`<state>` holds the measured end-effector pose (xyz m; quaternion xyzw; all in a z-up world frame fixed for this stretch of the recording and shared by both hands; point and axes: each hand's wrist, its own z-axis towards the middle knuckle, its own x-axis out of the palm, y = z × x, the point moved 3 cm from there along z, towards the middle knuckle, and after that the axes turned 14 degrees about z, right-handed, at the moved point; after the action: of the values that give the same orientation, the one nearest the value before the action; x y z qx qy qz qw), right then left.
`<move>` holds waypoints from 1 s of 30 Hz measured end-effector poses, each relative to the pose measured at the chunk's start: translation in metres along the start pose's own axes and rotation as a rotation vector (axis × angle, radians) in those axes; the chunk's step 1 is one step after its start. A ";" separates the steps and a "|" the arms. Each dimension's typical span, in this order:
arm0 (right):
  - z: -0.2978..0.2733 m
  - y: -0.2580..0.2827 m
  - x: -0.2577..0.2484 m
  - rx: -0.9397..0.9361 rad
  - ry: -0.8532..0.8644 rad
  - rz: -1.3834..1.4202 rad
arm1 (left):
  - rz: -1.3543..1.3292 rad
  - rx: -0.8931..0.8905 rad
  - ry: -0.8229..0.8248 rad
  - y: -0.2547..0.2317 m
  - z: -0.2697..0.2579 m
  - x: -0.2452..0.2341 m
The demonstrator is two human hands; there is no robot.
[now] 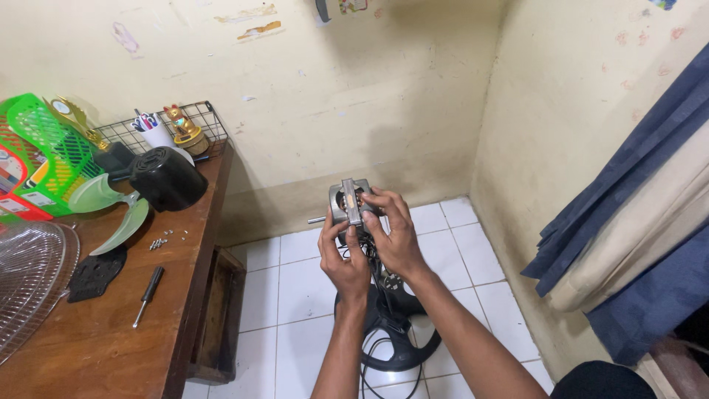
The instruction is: The person sits on the floor and works on a disassembled electric fan motor mounted on its stand. They use a screwdriver to tighten screws on the motor housing and handle small metal parts, placing tools and screws on a nearby table.
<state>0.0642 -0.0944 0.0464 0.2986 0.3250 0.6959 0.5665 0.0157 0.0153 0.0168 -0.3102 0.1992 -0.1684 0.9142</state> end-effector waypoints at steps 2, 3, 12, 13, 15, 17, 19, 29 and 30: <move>0.000 0.000 0.002 -0.013 -0.011 -0.010 | -0.001 -0.023 0.010 0.001 0.000 0.000; 0.000 0.000 0.000 -0.003 -0.002 -0.006 | -0.002 -0.033 0.014 0.002 0.000 0.001; 0.006 0.009 -0.009 0.011 0.044 0.012 | -0.204 -0.130 0.078 0.001 0.003 0.001; 0.008 0.010 -0.010 0.022 0.052 0.007 | -0.213 -0.138 0.121 0.002 0.003 0.000; 0.012 0.012 -0.011 0.024 0.066 -0.094 | -0.230 -0.152 0.206 0.005 0.006 -0.004; 0.017 0.016 -0.012 0.005 0.075 -0.285 | -0.266 -0.142 0.270 0.007 0.011 -0.011; 0.028 0.018 -0.010 -0.049 0.082 -0.304 | -0.321 -0.159 0.339 0.008 0.014 -0.018; 0.015 0.042 0.014 -0.264 0.154 -0.552 | -0.258 -0.125 0.404 0.003 0.030 -0.071; 0.009 0.047 0.015 -0.295 0.119 -0.554 | -0.247 -0.123 0.387 0.005 0.030 -0.081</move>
<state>0.0405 -0.0855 0.0901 0.0723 0.3221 0.5708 0.7518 -0.0390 0.0693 0.0565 -0.3491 0.3410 -0.3226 0.8110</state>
